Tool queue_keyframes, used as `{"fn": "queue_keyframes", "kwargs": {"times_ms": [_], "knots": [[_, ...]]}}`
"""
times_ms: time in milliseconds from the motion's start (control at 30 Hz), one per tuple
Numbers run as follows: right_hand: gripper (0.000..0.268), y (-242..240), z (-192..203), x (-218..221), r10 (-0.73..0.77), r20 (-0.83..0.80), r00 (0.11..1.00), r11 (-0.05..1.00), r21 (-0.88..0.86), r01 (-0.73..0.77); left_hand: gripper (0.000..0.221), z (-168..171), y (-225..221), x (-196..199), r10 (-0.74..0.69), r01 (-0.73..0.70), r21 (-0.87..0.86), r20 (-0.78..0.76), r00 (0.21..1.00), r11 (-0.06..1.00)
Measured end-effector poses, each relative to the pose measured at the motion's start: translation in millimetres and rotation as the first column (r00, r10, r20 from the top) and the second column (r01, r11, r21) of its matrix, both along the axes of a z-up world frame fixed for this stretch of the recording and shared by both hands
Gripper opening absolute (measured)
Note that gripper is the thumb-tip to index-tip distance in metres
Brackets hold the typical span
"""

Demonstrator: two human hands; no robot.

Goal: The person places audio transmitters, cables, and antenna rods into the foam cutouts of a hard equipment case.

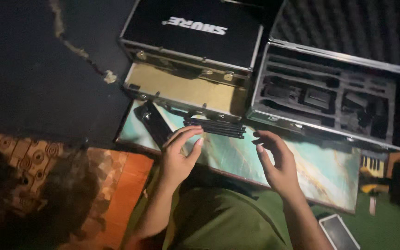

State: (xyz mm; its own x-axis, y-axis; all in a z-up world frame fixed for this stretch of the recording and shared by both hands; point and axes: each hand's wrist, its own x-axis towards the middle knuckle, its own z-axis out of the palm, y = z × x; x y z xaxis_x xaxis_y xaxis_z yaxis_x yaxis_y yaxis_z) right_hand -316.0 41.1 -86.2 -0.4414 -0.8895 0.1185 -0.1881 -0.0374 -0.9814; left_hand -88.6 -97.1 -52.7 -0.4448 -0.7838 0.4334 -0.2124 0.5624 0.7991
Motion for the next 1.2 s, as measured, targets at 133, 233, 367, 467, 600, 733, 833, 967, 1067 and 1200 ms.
{"fn": "queue_keyframes", "kwargs": {"times_ms": [133, 233, 367, 467, 600, 733, 833, 967, 1067, 1200], "knots": [[0.033, -13.8, -24.2, 2.3, -0.135, -0.035, 0.990, 0.989, 0.062, 0.137, 0.018, -12.7, -31.7, -18.7, -0.113, 0.113, 0.046, 0.014, 0.993, 0.993], [0.028, -26.5, -49.3, 9.8, -0.201, -0.113, 0.973, 0.969, 0.124, 0.214, 0.019, -32.6, -54.7, -24.9, -0.189, 0.183, 0.075, 0.088, 0.978, 0.980], [0.020, -52.9, -95.1, 18.1, -0.129, -0.349, 0.928, 0.945, 0.239, 0.222, 0.018, -92.9, -90.5, -33.3, -0.331, 0.319, 0.107, 0.122, 0.936, 0.942], [0.028, -75.4, -133.8, 22.5, -0.043, -0.558, 0.829, 0.950, 0.235, 0.207, 0.017, -156.8, -113.3, -38.5, -0.422, 0.414, 0.087, 0.235, 0.875, 0.906], [0.028, -102.7, -187.6, 18.8, 0.155, -0.659, 0.736, 0.867, 0.448, 0.218, 0.022, -237.5, -133.6, -43.0, -0.357, 0.413, -0.028, 0.450, 0.818, 0.910], [0.051, -113.0, -238.2, 15.6, 0.365, -0.794, 0.486, 0.787, 0.542, 0.295, 0.025, -292.0, -145.5, -38.8, -0.280, 0.436, -0.110, 0.623, 0.730, 0.893], [0.056, -116.9, -255.8, 10.5, 0.432, -0.815, 0.386, 0.751, 0.562, 0.348, 0.020, -309.2, -151.6, -43.2, -0.261, 0.450, -0.133, 0.658, 0.707, 0.883], [0.051, -114.0, -259.8, 10.1, 0.423, -0.837, 0.349, 0.762, 0.536, 0.363, 0.012, -313.8, -150.9, -36.6, -0.307, 0.478, -0.062, 0.692, 0.653, 0.876], [0.043, -119.8, -254.4, 6.9, 0.441, -0.811, 0.384, 0.742, 0.570, 0.352, 0.014, -310.4, -155.2, -39.8, -0.314, 0.486, -0.077, 0.673, 0.669, 0.871], [0.045, -118.4, -258.2, 6.6, 0.393, -0.856, 0.335, 0.789, 0.501, 0.355, 0.016, -311.0, -159.3, -37.6, -0.353, 0.512, -0.064, 0.651, 0.672, 0.857]]}}
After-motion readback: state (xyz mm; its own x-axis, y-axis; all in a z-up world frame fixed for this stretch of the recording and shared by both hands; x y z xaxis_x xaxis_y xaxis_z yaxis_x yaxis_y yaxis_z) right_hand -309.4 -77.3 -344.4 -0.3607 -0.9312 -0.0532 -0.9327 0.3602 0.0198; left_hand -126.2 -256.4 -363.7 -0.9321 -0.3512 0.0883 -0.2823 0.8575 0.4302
